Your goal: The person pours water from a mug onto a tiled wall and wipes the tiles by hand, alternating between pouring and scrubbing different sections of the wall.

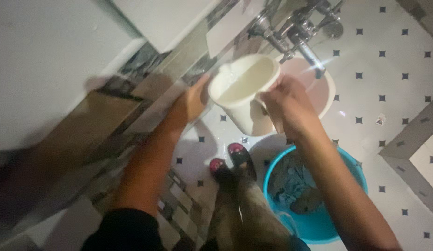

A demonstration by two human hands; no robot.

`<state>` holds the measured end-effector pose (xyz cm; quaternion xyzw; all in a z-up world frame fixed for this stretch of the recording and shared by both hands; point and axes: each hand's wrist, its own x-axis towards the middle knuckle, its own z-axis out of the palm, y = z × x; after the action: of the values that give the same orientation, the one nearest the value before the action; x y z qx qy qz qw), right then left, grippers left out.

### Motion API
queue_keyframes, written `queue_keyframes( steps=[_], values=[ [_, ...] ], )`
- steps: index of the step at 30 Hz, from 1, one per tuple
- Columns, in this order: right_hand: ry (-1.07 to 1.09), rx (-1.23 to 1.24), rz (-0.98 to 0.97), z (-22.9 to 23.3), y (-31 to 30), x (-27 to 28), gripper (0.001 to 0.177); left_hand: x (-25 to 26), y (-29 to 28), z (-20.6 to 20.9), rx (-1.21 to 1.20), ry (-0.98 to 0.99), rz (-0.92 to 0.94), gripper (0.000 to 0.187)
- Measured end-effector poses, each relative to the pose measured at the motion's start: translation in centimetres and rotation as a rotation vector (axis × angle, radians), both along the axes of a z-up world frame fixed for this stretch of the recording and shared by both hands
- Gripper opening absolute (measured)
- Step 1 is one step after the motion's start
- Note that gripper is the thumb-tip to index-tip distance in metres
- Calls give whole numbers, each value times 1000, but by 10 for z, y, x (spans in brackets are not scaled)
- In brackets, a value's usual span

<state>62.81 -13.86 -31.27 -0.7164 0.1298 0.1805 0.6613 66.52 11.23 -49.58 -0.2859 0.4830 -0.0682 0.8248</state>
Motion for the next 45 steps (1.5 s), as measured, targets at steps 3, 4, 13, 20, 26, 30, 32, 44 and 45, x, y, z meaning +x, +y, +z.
queue_keyframes(
  steps=[3,4,13,20,26,30,32,44,45],
  values=[
    [60,-51,-4,-24,0,-6,33,-18,6,3,-244,270,473,75],
    [91,-52,-6,-34,-1,-7,35,-19,8,4,-249,290,525,77],
    [293,-128,47,-110,-17,-33,32,-41,33,-18,-289,396,744,83],
    [192,-16,114,-113,10,-35,26,-40,43,-49,-333,452,835,74],
    [198,98,70,-91,40,-17,31,-27,38,-66,-418,502,1007,67],
    [146,75,107,-87,52,-8,33,-25,40,-71,-544,563,1204,62],
    [104,-6,180,-89,53,-8,33,-23,43,-69,-708,617,1409,60],
    [209,-120,178,-122,34,-24,26,-129,92,-113,-2756,287,2680,46],
    [196,-132,193,-125,39,-25,26,-130,92,-132,-2919,251,2731,45]
  ],
)
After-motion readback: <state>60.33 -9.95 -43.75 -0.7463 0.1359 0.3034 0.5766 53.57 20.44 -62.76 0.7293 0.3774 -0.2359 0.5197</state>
